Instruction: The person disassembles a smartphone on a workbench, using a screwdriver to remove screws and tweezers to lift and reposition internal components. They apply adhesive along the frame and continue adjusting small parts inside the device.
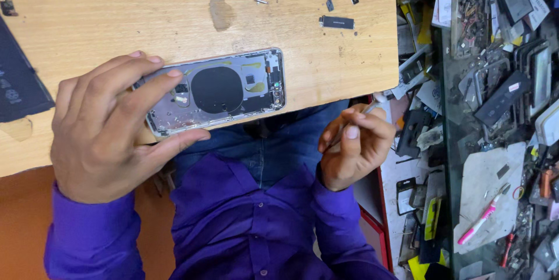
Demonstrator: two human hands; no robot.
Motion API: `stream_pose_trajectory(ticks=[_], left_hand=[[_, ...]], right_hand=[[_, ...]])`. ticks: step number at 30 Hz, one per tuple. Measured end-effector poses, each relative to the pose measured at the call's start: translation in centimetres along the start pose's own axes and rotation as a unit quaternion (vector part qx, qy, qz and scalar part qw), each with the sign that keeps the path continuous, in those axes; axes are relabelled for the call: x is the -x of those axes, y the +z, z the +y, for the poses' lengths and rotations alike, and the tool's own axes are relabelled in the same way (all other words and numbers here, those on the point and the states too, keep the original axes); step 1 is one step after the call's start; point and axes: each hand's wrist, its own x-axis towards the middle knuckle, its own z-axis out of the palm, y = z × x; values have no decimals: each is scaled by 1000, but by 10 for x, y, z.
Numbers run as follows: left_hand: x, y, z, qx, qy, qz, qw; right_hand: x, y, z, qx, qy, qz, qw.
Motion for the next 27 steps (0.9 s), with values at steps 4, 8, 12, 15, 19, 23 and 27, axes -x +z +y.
stream_pose_trajectory(ticks=[4,8,12,15,19,23,27], left_hand=[[-4,1,1,-5,-3,-8,1000],[-6,1,1,-20,-13,-25,999],[-7,3,4,-56,-24,-40,997],[-9,2,5,-76,-16,-44,996],[-8,1,7,-86,-19,-49,995],[4,5,-2,-96,1,-49,994],[21,17,-29,12,15,-53,998]], right_hand=[[12,-25,1,101,41,-33,993],[17,-36,2,118,75,-58,988],[18,-31,2,120,80,-56,988],[16,-24,0,143,66,-74,985],[14,-24,-2,171,36,-96,980],[7,-42,-3,259,-3,-53,964],[-25,-98,-2,357,-13,27,933]])
